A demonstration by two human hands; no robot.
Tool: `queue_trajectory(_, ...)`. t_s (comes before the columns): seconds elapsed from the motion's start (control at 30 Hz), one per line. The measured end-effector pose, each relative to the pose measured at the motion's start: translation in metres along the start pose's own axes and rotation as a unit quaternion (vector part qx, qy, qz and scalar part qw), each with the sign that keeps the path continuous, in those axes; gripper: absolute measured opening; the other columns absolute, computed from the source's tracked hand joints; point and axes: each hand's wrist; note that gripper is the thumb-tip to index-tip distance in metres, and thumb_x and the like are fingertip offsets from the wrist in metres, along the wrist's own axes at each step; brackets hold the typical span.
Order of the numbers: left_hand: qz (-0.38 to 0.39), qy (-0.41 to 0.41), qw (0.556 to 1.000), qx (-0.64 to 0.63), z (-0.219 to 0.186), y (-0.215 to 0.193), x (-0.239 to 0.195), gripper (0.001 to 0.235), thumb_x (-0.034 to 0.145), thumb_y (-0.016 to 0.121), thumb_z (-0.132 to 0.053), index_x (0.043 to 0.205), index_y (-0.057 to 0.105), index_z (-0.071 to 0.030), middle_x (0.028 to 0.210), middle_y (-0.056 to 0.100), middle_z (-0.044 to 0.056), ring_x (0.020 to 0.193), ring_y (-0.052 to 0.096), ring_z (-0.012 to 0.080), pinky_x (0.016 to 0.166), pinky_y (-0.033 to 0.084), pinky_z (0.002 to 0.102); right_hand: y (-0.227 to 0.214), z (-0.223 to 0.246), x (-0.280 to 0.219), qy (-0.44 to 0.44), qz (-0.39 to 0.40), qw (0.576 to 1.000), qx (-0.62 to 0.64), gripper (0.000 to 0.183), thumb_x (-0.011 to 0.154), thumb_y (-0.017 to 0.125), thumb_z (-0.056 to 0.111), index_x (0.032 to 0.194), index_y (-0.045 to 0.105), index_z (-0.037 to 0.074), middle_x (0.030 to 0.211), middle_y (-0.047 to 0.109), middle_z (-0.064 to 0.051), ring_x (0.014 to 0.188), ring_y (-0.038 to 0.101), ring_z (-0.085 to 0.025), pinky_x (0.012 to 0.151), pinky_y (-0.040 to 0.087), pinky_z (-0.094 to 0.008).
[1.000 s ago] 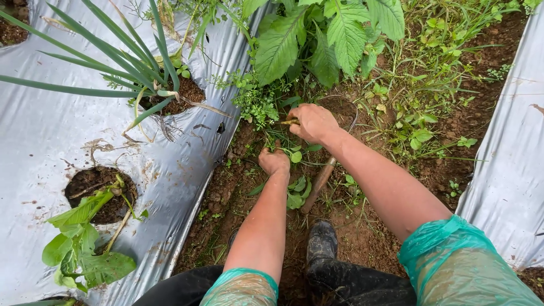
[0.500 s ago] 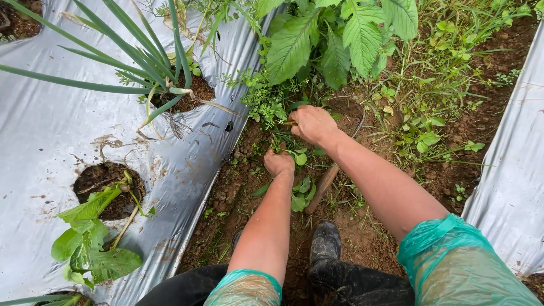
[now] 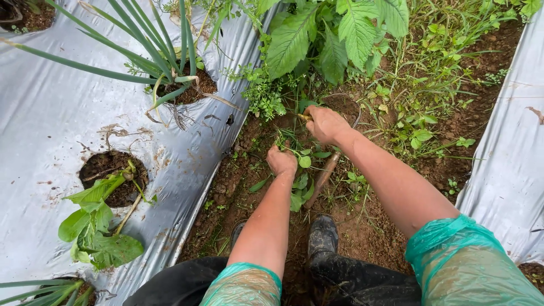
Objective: Using a hand hoe to remove weeds from the soil between rows of cultivated plants in a field.
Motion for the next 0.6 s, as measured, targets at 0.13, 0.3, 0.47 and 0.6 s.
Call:
queue_trajectory(0.13, 0.046, 0.025, 0.999, 0.006, -0.037, -0.039, -0.037, 0.034, 0.092, 0.074, -0.037, 0.09, 0.073, -0.003, 0.084, 0.074, 0.022, 0.097, 0.073, 0.0435, 0.08, 0.059, 0.054, -0.006, -0.003, -0.032, 0.026, 0.008, 0.999, 0.029, 0.043, 0.099, 0.048, 0.023, 0.135, 0.059, 0.004, 0.115, 0.069, -0.026, 0.113, 0.067, -0.043, 0.097, 0.053, -0.056)
queue_trajectory(0.3, 0.117, 0.019, 0.99, -0.076, -0.079, -0.044, -0.085, 0.029, 0.097, 0.068, -0.035, 0.103, 0.072, -0.006, 0.093, 0.074, 0.021, 0.101, 0.072, 0.0412, 0.08, 0.059, 0.053, -0.011, 0.002, -0.068, 0.049, -0.007, 0.997, 0.057, 0.047, 0.1, 0.047, 0.031, 0.139, 0.058, 0.008, 0.122, 0.069, -0.025, 0.118, 0.065, -0.042, 0.101, 0.052, -0.054)
queue_trajectory(0.47, 0.166, -0.035, 0.965, -0.198, -0.138, -0.058, -0.139, 0.028, 0.097, 0.063, -0.019, 0.114, 0.066, 0.002, 0.105, 0.07, 0.028, 0.113, 0.067, 0.0422, 0.088, 0.055, 0.055, -0.011, -0.02, -0.099, 0.075, -0.031, 0.991, 0.105, 0.054, 0.099, 0.051, 0.037, 0.143, 0.056, 0.006, 0.128, 0.066, -0.027, 0.124, 0.061, -0.045, 0.106, 0.048, -0.056)
queue_trajectory(0.6, 0.233, -0.121, 0.899, -0.351, -0.14, -0.015, -0.143, 0.053, 0.102, 0.063, -0.033, 0.127, 0.054, 0.012, 0.125, 0.061, 0.033, 0.122, 0.061, 0.0383, 0.099, 0.049, 0.052, -0.004, -0.062, -0.103, 0.131, -0.051, 0.973, 0.185, 0.062, 0.091, 0.062, 0.044, 0.141, 0.058, 0.007, 0.119, 0.068, -0.021, 0.115, 0.064, -0.037, 0.094, 0.051, -0.052)
Point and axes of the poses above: each hand's wrist, its own x-axis towards the middle knuckle, its own y-axis out of the palm, z = x × y
